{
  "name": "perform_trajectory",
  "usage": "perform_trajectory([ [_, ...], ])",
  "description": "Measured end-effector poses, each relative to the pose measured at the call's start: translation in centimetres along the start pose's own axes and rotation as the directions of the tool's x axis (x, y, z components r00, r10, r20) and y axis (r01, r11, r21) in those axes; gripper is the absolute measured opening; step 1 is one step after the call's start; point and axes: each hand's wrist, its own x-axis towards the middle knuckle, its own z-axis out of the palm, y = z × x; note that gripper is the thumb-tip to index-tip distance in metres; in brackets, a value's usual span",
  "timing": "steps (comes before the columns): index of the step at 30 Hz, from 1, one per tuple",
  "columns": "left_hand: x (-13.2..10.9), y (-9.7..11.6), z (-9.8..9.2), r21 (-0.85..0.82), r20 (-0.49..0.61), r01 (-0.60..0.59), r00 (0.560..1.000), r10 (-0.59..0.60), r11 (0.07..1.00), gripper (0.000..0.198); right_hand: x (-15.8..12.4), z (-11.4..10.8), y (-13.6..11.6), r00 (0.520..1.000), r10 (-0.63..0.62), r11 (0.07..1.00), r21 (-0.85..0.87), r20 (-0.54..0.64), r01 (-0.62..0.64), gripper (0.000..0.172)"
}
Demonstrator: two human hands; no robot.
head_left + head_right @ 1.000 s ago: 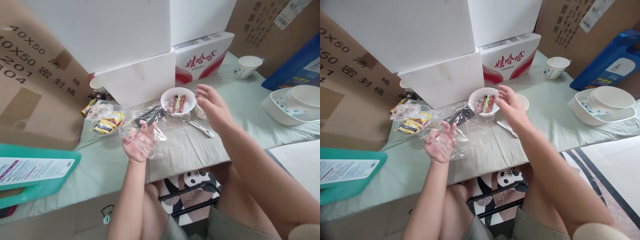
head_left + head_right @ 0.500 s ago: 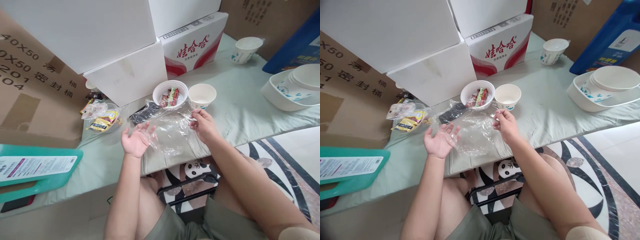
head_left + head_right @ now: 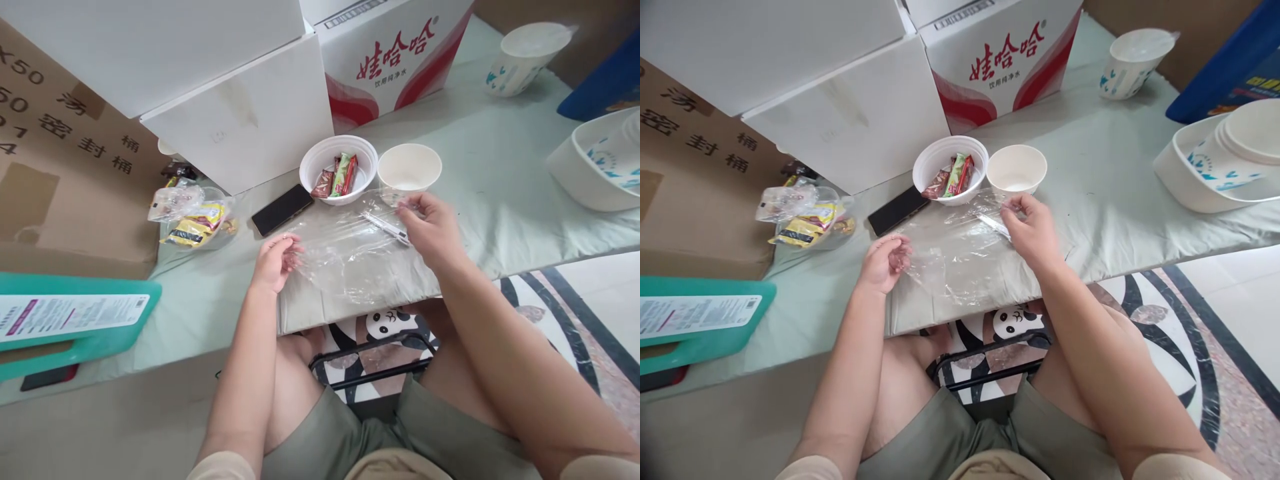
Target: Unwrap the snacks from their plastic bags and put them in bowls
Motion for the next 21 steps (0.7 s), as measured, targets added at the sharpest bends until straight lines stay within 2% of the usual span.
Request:
perform_trajectory([
  [3, 0.7, -0.2, -0.2, -0.008, -0.056, -0.056, 0.997, 0.055, 0.998, 0.021, 0.1, -0.3, -0.3, 0.997, 0.037, 0.999, 0.039, -0.063, -0.035, 0.010],
  [5, 1.0, -0.5, -0.5, 0.019, -0.143, -0.149, 0.978, 0.150, 0.989, 0.025, 0.0, -0.2, -0.5, 0.998, 0.048, 0.998, 0.036, -0.048, -0.046, 0.009],
  [6, 0.9, -0.8, -0.6, 0.067, -0.202, -0.249, 0.945, 0.257, 0.966, 0.028, 0.0, -0.1, -0.5, 0.998, 0.045, 0.999, 0.027, -0.036, -0.044, 0.008],
  [7, 0.7, -1.0, -0.5, 0.153, -0.232, -0.379, 0.884, 0.406, 0.913, 0.030, -0.1, 0.0, -0.5, 0.999, 0.037, 0.999, 0.014, -0.027, -0.036, 0.008],
  [8, 0.3, -1.3, -0.4, 0.262, -0.193, -0.517, 0.799, 0.570, 0.815, 0.031, -0.1, 0.1, -0.4, 0.999, 0.028, 1.000, -0.001, -0.019, -0.028, 0.009],
  [9, -0.3, -1.6, -0.1, 0.362, -0.073, -0.640, 0.706, 0.705, 0.678, 0.032, -0.2, 0.3, -0.3, 1.000, 0.019, 1.000, -0.018, -0.012, -0.019, 0.009],
  [10, -1.0, -1.9, 0.2, 0.426, 0.114, -0.735, 0.622, 0.775, 0.527, 0.034, -0.2, 0.4, -0.2, 1.000, 0.011, 0.999, -0.037, -0.003, -0.011, 0.009],
  [11, -1.8, -2.1, 0.7, 0.448, 0.325, -0.798, 0.565, 0.758, 0.403, 0.037, -0.3, 0.5, -0.1, 1.000, 0.006, 0.998, -0.057, 0.007, -0.005, 0.008],
  [12, -2.5, -2.3, 1.1, 0.450, 0.494, -0.831, 0.538, 0.684, 0.328, 0.040, -0.3, 0.6, 0.0, 1.000, 0.001, 0.997, -0.080, 0.015, 0.000, 0.008],
  [13, -3.2, -2.5, 1.5, 0.456, 0.599, -0.839, 0.536, 0.595, 0.296, 0.042, -0.4, 0.7, 0.1, 1.000, -0.005, 0.995, -0.104, 0.020, 0.007, 0.007],
  [14, -3.7, -2.6, 1.8, 0.472, 0.651, -0.828, 0.558, 0.515, 0.302, 0.044, -0.4, 0.7, 0.1, 1.000, -0.012, 0.992, -0.128, 0.022, 0.014, 0.007],
  [16, -4.2, -2.7, 2.0, 0.517, 0.649, -0.772, 0.635, 0.420, 0.369, 0.042, -0.5, 0.8, 0.1, 0.999, -0.016, 0.985, -0.170, 0.028, 0.021, 0.006],
  [18, -4.2, -2.6, 1.6, 0.534, 0.597, -0.725, 0.688, 0.413, 0.435, 0.028, -0.5, 0.8, 0.0, 0.999, 0.001, 0.979, -0.204, 0.032, 0.006, 0.007],
  [21, -3.9, -2.3, 0.4, 0.492, 0.515, -0.716, 0.698, 0.498, 0.494, 0.007, -0.2, 0.7, 0.2, 0.999, 0.026, 0.968, -0.251, 0.026, -0.018, 0.007],
])
